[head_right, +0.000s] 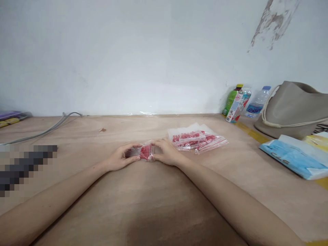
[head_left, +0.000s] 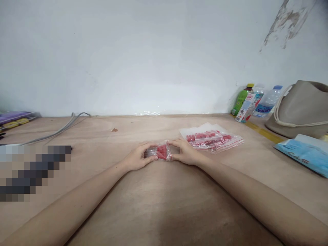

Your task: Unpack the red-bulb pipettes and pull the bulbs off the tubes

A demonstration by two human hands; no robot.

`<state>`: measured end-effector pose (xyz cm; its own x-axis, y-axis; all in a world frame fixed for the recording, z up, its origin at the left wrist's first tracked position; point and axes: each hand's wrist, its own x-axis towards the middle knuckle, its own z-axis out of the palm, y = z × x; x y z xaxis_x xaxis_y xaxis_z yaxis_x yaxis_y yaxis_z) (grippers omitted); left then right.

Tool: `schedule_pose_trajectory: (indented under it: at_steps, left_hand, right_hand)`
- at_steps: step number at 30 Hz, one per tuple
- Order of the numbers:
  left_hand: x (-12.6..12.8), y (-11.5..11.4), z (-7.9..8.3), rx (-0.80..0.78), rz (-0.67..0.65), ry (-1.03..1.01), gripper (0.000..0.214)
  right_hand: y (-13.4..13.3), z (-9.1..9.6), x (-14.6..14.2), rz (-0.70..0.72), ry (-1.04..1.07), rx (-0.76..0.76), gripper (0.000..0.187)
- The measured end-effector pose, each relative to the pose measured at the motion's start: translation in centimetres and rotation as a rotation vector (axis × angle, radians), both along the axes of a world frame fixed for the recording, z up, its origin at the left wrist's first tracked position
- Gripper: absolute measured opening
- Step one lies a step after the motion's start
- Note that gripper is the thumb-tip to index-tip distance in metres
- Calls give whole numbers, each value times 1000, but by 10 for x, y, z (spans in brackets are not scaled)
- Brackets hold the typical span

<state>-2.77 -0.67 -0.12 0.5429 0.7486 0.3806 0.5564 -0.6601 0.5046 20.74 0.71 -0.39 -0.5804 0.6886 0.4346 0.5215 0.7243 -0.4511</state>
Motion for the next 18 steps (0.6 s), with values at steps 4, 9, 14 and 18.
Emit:
schedule_pose_trajectory:
  at_steps: [4,9,14,18]
  left_hand:
    - [0,2,-2,1,15,-15,38]
    - [0,4,-2,-22,12,-5,40]
    - [3,2,1,-45,19,-9,37]
    - [5,0,3,-24,24,-15,35]
  right_hand:
    - [-1,6,-4,36,11,-92,49]
    - [-3,12,-11,-3,11,-134,45]
    - [-5,11,-14,-20,54,-158,35]
    - [-8,10,-16,16,107,-97,20]
